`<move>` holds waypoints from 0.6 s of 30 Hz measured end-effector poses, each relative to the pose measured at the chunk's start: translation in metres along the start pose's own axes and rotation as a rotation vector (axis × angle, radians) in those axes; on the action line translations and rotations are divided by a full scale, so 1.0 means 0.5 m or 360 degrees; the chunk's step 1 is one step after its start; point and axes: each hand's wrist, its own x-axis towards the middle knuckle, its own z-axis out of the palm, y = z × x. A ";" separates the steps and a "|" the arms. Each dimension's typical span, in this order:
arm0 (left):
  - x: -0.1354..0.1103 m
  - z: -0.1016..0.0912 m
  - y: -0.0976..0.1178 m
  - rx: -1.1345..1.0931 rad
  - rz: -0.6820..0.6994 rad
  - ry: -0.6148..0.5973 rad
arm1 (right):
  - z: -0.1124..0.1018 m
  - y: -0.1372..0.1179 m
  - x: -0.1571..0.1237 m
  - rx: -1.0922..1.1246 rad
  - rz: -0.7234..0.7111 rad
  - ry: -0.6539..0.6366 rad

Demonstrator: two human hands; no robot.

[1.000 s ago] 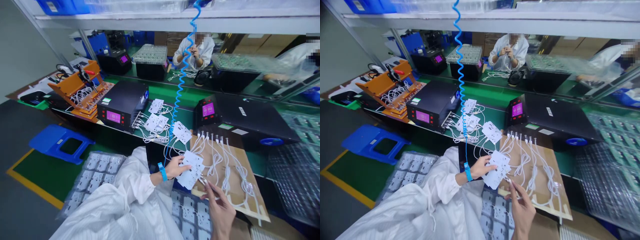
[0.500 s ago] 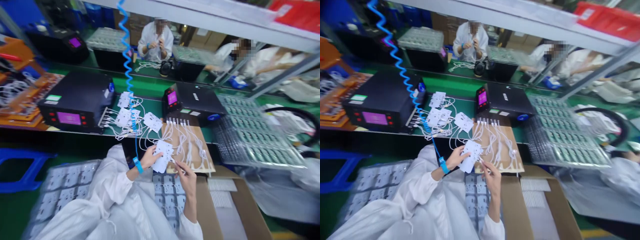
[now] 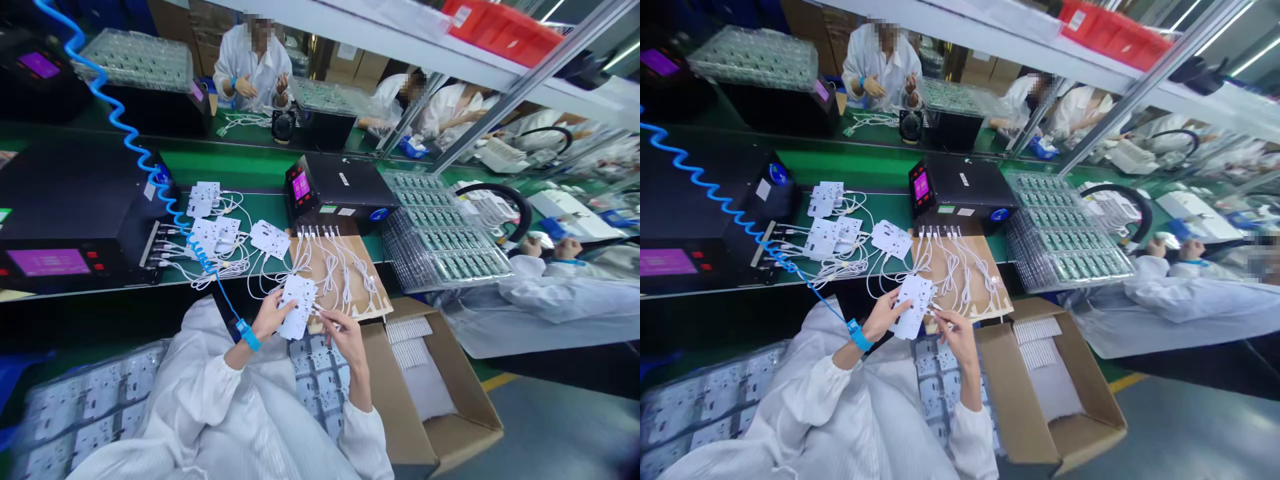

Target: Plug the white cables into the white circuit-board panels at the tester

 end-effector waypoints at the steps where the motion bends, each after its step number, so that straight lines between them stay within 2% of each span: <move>1: 0.001 0.000 -0.002 0.0022 0.0001 0.0000 | -0.002 0.000 0.000 -0.0005 0.0009 -0.0007; 10: -0.005 0.013 -0.020 0.0142 0.0117 0.0046 | -0.003 -0.002 -0.001 -0.0095 -0.0041 -0.0001; 15: -0.007 0.020 -0.010 0.0015 -0.0044 -0.0141 | -0.050 -0.011 -0.004 -0.0027 0.0237 -0.0122; 16: -0.008 0.021 -0.006 -0.0011 -0.0081 -0.0166 | -0.065 -0.012 -0.004 0.0011 0.0253 -0.0058; 18: -0.010 0.024 0.000 -0.0015 -0.0138 -0.0194 | -0.090 -0.013 0.001 0.0108 0.0227 0.0196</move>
